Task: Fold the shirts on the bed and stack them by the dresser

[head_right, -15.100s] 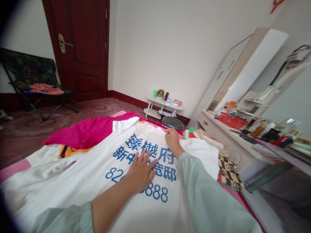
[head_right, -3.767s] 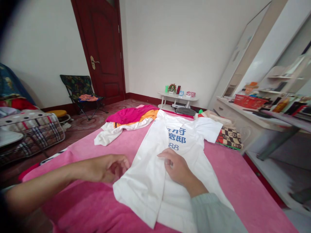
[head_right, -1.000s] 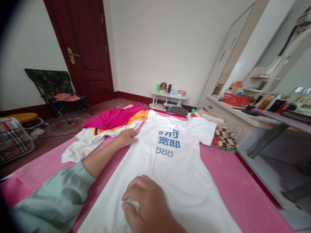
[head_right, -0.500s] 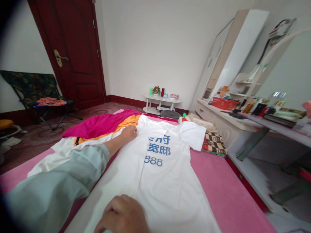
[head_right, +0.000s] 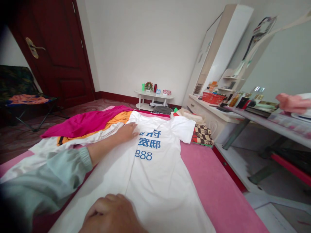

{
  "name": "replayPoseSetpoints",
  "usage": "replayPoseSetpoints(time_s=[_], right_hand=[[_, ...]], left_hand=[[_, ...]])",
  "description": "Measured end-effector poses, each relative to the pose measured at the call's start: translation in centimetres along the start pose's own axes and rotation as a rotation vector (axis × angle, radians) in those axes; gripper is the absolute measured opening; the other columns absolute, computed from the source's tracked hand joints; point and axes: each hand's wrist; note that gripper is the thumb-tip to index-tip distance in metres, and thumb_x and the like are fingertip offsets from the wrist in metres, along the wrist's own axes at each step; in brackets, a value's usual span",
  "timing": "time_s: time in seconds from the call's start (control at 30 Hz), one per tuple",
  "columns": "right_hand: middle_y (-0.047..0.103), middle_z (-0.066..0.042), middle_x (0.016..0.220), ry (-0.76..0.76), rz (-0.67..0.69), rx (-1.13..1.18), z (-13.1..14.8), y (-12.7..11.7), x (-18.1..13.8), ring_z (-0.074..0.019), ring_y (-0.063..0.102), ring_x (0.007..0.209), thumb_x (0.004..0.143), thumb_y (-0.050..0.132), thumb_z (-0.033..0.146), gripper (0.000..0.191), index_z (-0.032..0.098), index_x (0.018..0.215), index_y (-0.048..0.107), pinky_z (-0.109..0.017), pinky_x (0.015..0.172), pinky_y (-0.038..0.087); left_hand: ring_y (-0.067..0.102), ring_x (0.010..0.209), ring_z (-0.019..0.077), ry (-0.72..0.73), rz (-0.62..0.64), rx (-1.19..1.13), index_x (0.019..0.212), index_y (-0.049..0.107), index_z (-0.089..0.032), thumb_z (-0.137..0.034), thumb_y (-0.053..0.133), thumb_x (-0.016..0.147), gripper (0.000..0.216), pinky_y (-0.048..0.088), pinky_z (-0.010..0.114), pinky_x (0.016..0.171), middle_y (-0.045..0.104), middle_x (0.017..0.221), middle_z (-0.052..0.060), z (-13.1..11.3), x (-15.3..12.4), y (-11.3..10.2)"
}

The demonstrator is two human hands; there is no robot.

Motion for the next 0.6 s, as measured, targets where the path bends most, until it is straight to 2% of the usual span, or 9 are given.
replayPoseSetpoints(time_s=[0.07,0.17,0.27,0.33,0.4,0.5,0.6], right_hand=[[0.065,0.004,0.094,-0.032,0.005,0.012,0.5,-1.0,0.0,-0.0099,0.057,0.085,0.084,0.049,0.062,0.039,0.029,0.090,0.069,-0.024,0.083,0.039],[0.065,0.003,0.093,-0.018,0.005,0.037,1.1,-1.5,0.2,-0.0103,0.058,0.085,0.079,0.062,0.054,0.030,0.026,0.087,0.069,-0.024,0.084,0.039],[0.064,0.002,0.093,0.007,-0.006,0.059,1.4,-1.4,0.2,-0.0113,0.059,0.087,0.073,0.070,0.042,0.022,0.025,0.087,0.070,-0.024,0.084,0.039],[0.065,0.001,0.093,0.021,-0.023,0.079,1.3,-1.3,0.1,-0.0119,0.059,0.089,0.072,0.072,0.037,0.020,0.024,0.087,0.071,-0.024,0.086,0.039],[0.065,0.001,0.092,0.036,-0.035,0.106,1.3,-1.3,0.0,-0.0124,0.060,0.089,0.070,0.073,0.036,0.020,0.024,0.086,0.072,-0.024,0.087,0.040],[0.067,0.000,0.091,0.036,-0.053,0.191,1.5,-1.9,-0.2,-0.0120,0.061,0.088,0.070,0.073,0.034,0.018,0.023,0.085,0.072,-0.023,0.086,0.042],[0.067,-0.003,0.092,0.090,-0.075,0.318,2.6,-3.2,-0.4,-0.0121,0.062,0.089,0.076,0.068,0.031,0.018,0.019,0.087,0.072,-0.021,0.084,0.044]], left_hand=[[0.028,0.138,0.0272,0.029,0.042,-0.018,0.140,0.039,-0.015,-0.054,0.035,0.090,0.064,0.024,0.038,0.109,0.031,0.150,0.013,-0.8,-2.0,1.1],[0.011,0.143,0.0294,0.035,0.124,-0.046,0.146,0.029,-0.016,-0.060,0.024,0.091,0.071,0.013,0.046,0.113,0.016,0.155,0.012,-1.1,-4.1,2.0],[0.005,0.143,0.0305,0.063,0.247,-0.074,0.147,0.024,-0.016,-0.064,0.028,0.088,0.077,0.013,0.048,0.113,0.009,0.156,0.012,-1.4,-4.8,1.5],[0.007,0.143,0.0305,0.052,0.296,-0.095,0.147,0.026,-0.017,-0.066,0.030,0.086,0.079,0.016,0.048,0.112,0.011,0.156,0.012,-1.9,-4.8,1.0],[0.011,0.143,0.0303,-0.005,0.270,-0.111,0.146,0.028,-0.017,-0.065,0.026,0.087,0.076,0.016,0.049,0.112,0.015,0.155,0.012,-2.7,-4.9,1.0],[0.010,0.143,0.0300,-0.078,0.115,-0.095,0.146,0.029,-0.019,-0.063,0.019,0.090,0.072,0.011,0.051,0.113,0.017,0.155,0.011,-3.7,-5.4,2.0],[0.010,0.143,0.0301,-0.080,0.041,-0.079,0.146,0.030,-0.021,-0.064,0.020,0.089,0.072,0.010,0.051,0.113,0.018,0.155,0.009,-4.0,-5.8,2.9]])
Point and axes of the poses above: each hand's wrist, its own x-axis towards the middle knuckle, its own y-axis out of the palm, z = x × y
